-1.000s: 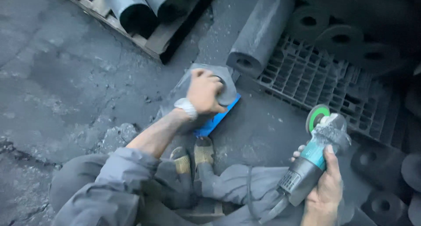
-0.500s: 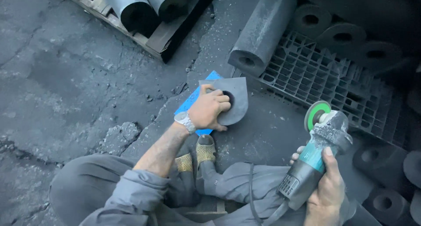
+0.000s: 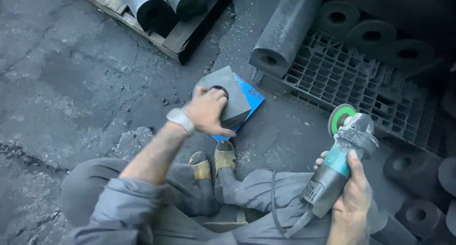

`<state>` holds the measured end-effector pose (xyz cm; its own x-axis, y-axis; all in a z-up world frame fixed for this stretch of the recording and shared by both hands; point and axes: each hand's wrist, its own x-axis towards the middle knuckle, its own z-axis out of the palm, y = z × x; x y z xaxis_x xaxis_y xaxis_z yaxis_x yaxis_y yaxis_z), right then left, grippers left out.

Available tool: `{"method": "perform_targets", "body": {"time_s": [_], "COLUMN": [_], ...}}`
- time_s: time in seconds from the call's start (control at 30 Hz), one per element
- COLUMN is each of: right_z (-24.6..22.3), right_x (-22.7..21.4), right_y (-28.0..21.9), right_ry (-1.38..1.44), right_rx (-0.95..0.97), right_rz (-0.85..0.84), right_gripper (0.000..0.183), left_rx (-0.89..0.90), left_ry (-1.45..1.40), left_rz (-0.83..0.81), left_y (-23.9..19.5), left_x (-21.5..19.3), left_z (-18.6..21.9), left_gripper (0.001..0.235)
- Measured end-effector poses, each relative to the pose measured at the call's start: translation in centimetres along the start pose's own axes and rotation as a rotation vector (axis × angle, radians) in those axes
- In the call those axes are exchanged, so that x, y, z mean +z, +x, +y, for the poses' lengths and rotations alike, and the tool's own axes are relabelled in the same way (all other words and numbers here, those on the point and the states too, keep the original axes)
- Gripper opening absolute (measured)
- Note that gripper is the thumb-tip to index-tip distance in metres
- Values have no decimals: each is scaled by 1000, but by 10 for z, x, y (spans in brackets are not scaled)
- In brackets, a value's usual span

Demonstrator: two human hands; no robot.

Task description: Grinding the surface of a grey industrial part using an angle grinder.

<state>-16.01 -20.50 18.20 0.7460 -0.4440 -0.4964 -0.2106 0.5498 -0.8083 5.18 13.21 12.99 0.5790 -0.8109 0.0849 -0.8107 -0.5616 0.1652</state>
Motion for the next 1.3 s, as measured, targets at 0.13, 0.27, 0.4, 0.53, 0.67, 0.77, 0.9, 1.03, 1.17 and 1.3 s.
{"method": "perform_targets", "body": {"time_s": [0.13, 0.27, 0.4, 0.53, 0.67, 0.77, 0.9, 1.03, 1.17, 1.3], "right_z": [4, 12, 13, 14, 16, 18, 25, 26, 25, 28], "right_x": [-7, -17, -7, 3, 10, 10, 15, 17, 21, 41], "right_y": [7, 18, 19, 12, 13, 7, 4, 5, 6, -4], "right_ry": [-23, -1, -48, -111, -118, -156, -170, -227, -157, -173], "right_rx": [18, -1, 67, 70, 36, 45, 68, 105, 105, 75], "right_rz": [36, -52, -44, -14, -128, -138, -147, -102, -221, -247], "right_gripper": [56, 55, 57, 53, 50, 49, 48, 48, 51, 55], "left_rx": [-560, -701, -558, -112, -26, -65, -69, -145, -45, -62], "left_ry": [-53, -144, -176, -258, -180, -186, -124, -119, -151, -160], "left_rz": [270, 453, 491, 268, 264, 295, 385, 415, 315, 515], "left_y": [23, 33, 15, 3, 8, 15, 10, 8, 7, 5], "left_x": [25, 42, 24, 26, 29, 16, 34, 35, 27, 6], "left_z": [74, 73, 45, 5, -7, 6, 11, 5, 0, 25], "left_gripper": [92, 73, 67, 63, 52, 58, 54, 53, 54, 58]}}
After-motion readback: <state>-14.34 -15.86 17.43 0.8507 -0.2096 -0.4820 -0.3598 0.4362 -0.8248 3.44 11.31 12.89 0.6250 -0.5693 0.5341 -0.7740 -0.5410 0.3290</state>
